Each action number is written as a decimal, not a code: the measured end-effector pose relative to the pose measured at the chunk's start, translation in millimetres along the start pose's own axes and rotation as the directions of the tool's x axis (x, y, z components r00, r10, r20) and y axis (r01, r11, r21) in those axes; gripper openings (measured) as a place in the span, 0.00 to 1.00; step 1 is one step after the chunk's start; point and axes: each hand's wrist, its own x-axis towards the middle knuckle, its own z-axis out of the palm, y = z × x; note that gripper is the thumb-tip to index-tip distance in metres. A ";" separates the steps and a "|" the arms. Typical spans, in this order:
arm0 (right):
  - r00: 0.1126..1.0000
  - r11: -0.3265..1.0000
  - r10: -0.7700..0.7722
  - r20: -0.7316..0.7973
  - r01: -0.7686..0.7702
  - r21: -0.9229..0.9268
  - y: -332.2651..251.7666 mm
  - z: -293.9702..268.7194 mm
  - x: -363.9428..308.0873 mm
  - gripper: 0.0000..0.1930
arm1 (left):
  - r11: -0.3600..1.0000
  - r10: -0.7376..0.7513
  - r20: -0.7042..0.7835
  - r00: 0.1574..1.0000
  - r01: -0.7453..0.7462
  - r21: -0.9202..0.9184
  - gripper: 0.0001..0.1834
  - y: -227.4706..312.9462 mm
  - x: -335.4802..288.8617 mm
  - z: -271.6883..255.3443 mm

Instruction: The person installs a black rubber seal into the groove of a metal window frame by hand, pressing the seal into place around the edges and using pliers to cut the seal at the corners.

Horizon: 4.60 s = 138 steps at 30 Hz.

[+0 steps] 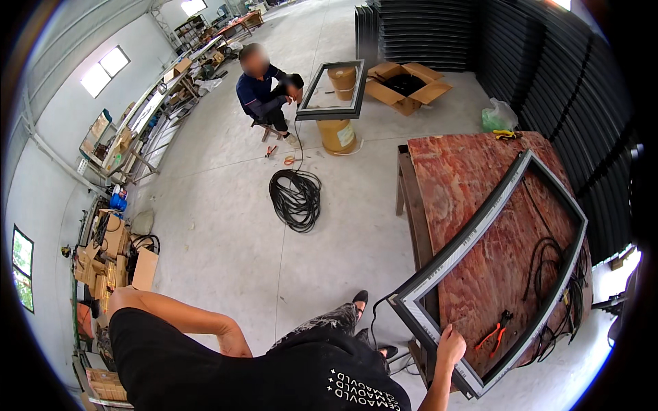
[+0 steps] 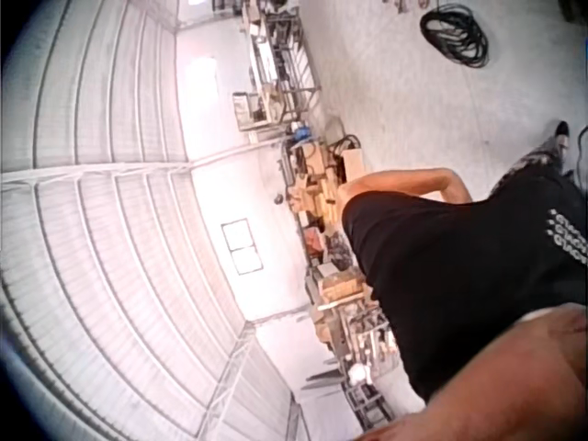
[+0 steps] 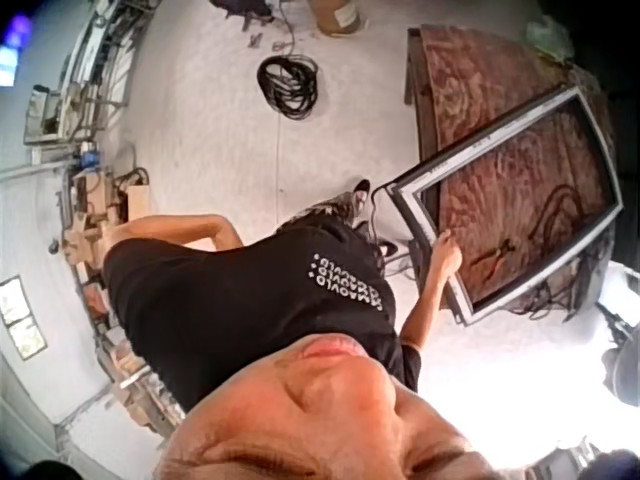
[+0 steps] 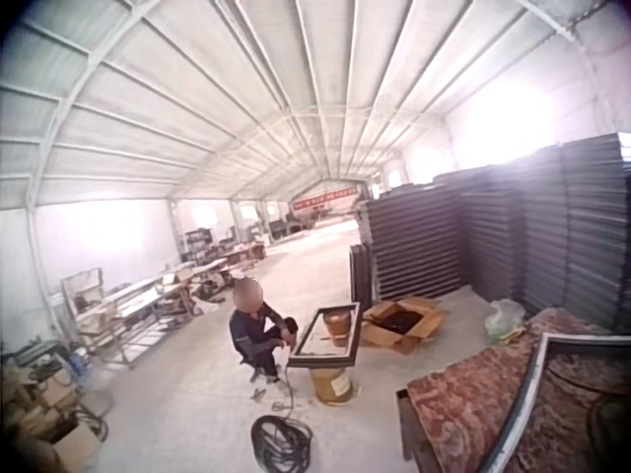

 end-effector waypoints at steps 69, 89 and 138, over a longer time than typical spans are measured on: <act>0.975 0.970 0.198 0.097 -0.182 -0.159 7.7 8.0 -7.7 0.25 | -0.257 0.450 0.845 0.289 -0.864 0.433 0.38 282.6 52.8 141.7; 1.000 1.000 0.009 -0.005 -0.009 -0.013 -1.5 6.4 -5.2 0.22 | -0.328 0.430 0.849 0.308 -0.823 0.465 0.33 263.7 91.4 155.6; 0.574 -0.380 -0.332 0.749 -0.808 0.451 -83.6 -75.2 -45.5 0.28 | 0.612 0.741 -0.666 0.090 -0.499 0.613 0.12 250.2 156.8 -262.8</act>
